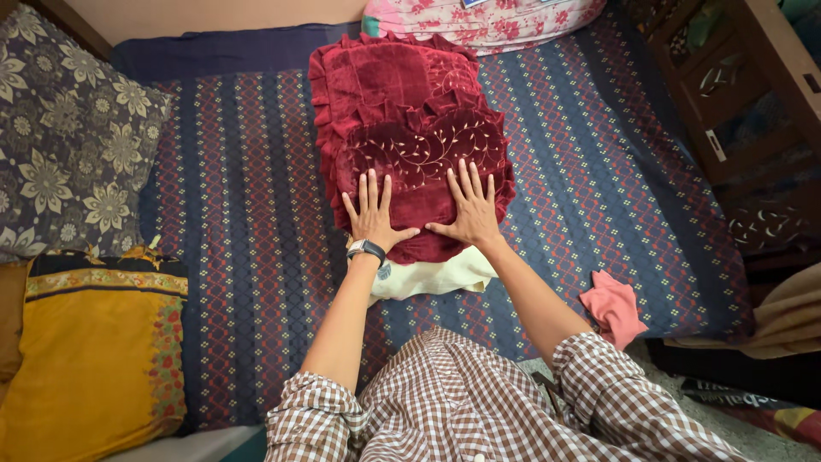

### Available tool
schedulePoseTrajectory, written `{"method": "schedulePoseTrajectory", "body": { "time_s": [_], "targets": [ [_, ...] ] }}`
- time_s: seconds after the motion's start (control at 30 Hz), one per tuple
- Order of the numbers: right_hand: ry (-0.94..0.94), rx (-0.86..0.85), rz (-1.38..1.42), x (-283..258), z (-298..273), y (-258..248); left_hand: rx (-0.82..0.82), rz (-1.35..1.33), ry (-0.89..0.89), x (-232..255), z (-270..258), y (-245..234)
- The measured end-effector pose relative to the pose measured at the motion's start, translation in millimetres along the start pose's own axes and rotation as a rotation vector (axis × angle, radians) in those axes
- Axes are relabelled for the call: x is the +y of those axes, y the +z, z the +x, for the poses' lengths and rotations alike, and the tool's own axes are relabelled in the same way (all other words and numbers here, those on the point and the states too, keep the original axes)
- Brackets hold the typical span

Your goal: The person arranges several red velvet cushions on a bed, stacking them and smoothing them with their hands. They then use a pink cloth to wipe the surface of the stacked cushions.

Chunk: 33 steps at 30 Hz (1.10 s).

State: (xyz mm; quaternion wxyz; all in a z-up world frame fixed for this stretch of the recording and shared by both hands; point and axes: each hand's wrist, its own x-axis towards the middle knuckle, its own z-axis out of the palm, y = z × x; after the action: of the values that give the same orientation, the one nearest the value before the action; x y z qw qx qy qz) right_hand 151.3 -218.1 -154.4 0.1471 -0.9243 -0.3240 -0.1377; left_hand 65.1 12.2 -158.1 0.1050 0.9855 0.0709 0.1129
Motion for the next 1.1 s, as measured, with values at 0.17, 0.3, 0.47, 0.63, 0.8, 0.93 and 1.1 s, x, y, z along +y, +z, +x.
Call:
{"method": "schedulePoseTrajectory", "body": {
  "time_s": [0.17, 0.3, 0.47, 0.63, 0.8, 0.93, 1.1],
  "targets": [
    [-0.009, -0.011, -0.008, 1, 4, 13, -0.03, 0.024, -0.016, -3, 6, 10],
    [0.021, -0.084, -0.013, 6, 14, 10, -0.05, 0.057, -0.02, -5, 16, 16],
    [0.047, 0.082, 0.219, 24, -8, 6, 0.306, -0.194, -0.005, -18, 0, 29],
    [0.76, 0.251, 0.908, 54, -40, 27, 0.732, -0.84, -0.55, -33, -21, 60],
    [0.8, 0.121, 1.053, 56, -43, 27, 0.334, -1.123, -0.592, -44, -24, 50],
    [0.66, 0.196, 1.278, 40, -21, -6, 0.583, -1.103, -0.42, -25, -12, 11],
    [0.494, 0.297, 1.52, 33, 24, -51, 0.673, -1.286, -0.334, -17, 25, -38]
  ]
}}
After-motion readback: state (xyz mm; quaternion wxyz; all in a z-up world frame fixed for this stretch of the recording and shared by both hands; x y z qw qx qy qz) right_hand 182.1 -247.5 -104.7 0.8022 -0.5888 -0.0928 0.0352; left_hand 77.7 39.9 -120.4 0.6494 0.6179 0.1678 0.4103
